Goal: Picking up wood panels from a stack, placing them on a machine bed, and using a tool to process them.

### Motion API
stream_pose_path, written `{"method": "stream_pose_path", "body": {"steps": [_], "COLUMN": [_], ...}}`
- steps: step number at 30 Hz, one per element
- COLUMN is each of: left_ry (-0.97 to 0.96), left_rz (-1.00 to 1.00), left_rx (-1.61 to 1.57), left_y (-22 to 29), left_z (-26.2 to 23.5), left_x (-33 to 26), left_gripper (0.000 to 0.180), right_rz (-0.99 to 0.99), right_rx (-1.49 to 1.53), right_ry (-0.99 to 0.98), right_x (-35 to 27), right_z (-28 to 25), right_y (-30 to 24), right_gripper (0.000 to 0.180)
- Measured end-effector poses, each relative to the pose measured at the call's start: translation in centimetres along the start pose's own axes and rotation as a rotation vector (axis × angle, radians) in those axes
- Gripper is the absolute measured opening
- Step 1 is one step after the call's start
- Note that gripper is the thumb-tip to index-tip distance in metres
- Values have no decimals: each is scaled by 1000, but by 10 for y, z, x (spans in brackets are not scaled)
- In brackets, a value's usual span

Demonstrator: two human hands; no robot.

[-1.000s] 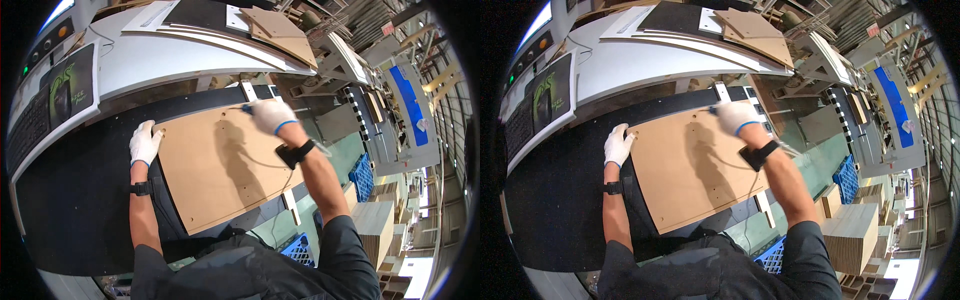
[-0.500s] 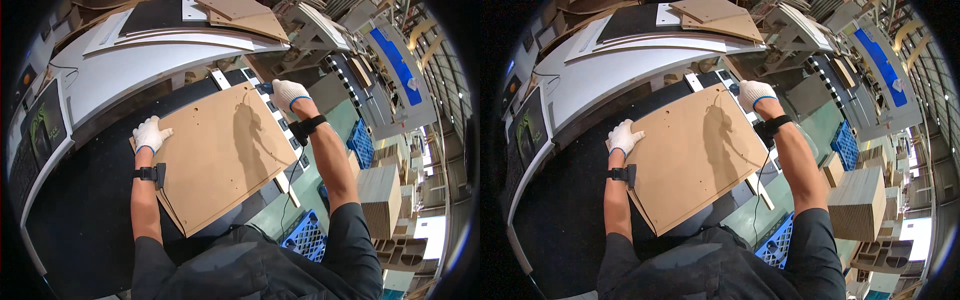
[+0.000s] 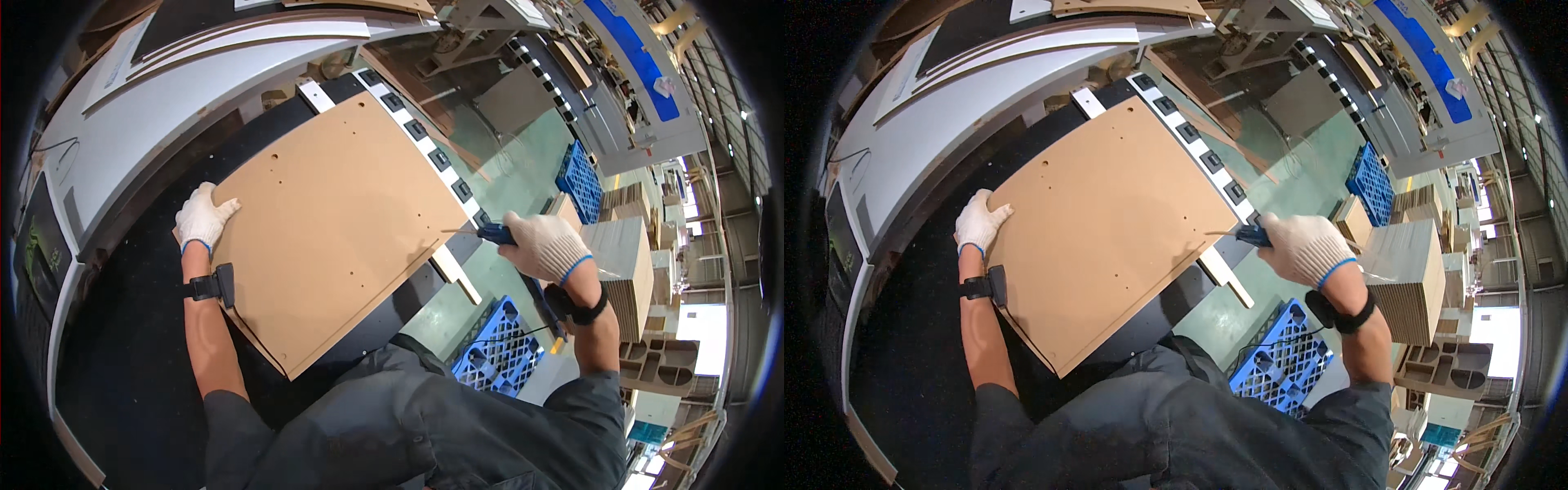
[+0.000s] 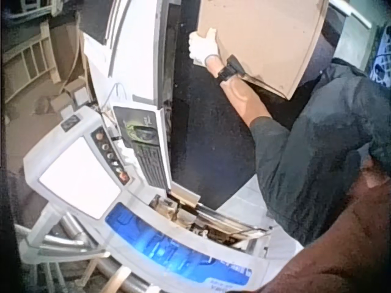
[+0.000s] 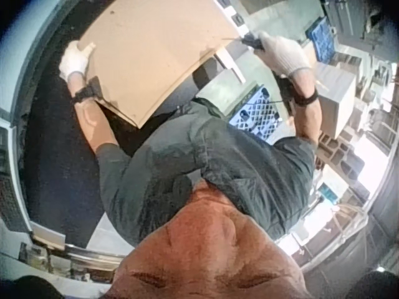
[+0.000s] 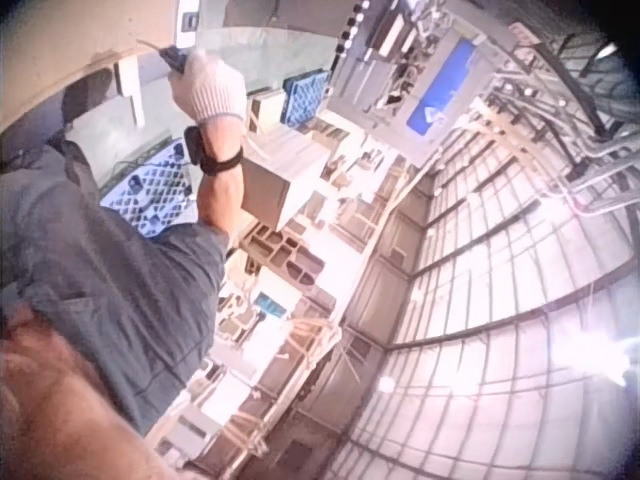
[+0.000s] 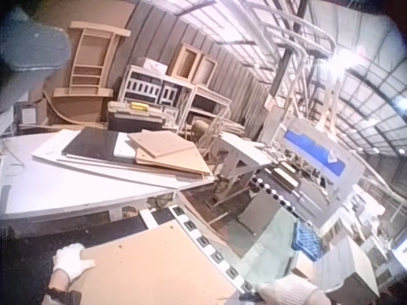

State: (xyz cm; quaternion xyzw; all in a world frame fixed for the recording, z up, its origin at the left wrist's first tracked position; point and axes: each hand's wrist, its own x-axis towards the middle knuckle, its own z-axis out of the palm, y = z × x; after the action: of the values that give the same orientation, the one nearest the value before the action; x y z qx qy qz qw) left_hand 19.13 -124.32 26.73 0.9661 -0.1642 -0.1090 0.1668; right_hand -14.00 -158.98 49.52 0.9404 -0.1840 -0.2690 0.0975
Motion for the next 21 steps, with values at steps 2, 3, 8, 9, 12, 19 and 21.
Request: {"method": "stream_pose_path", "body": {"steps": [2,3,8,9,12,19,21], "left_ry": [-21,-31,-18,-26,-54,-81,-73], "left_rz": [15,25,73,86,64,22,59], "left_rx": [-1,-8,-11,-19,53,69,57], "left_y": [-3,-5,-5,-5,0,-14,-6], "left_z": [4,6,1,6,9,-3,-4], "left_x": [7,10,8,9,12,12,15], "left_gripper": [59,58,56,57,67,85,83], "right_rz": [40,36,20,-12,-316,-577,-315], "right_rx": [-23,-14,84,110,184,374,441], "right_ry": [-55,-59,-4,-12,-156,203,518], "right_x": [-15,-18,-15,-15,-26,23,72], "right_z": [16,21,40,43,53,29,22], "right_y": [10,10,-15,-31,-107,-170,-145], "right_gripper": [34,34,34,33,33,21,20]}}
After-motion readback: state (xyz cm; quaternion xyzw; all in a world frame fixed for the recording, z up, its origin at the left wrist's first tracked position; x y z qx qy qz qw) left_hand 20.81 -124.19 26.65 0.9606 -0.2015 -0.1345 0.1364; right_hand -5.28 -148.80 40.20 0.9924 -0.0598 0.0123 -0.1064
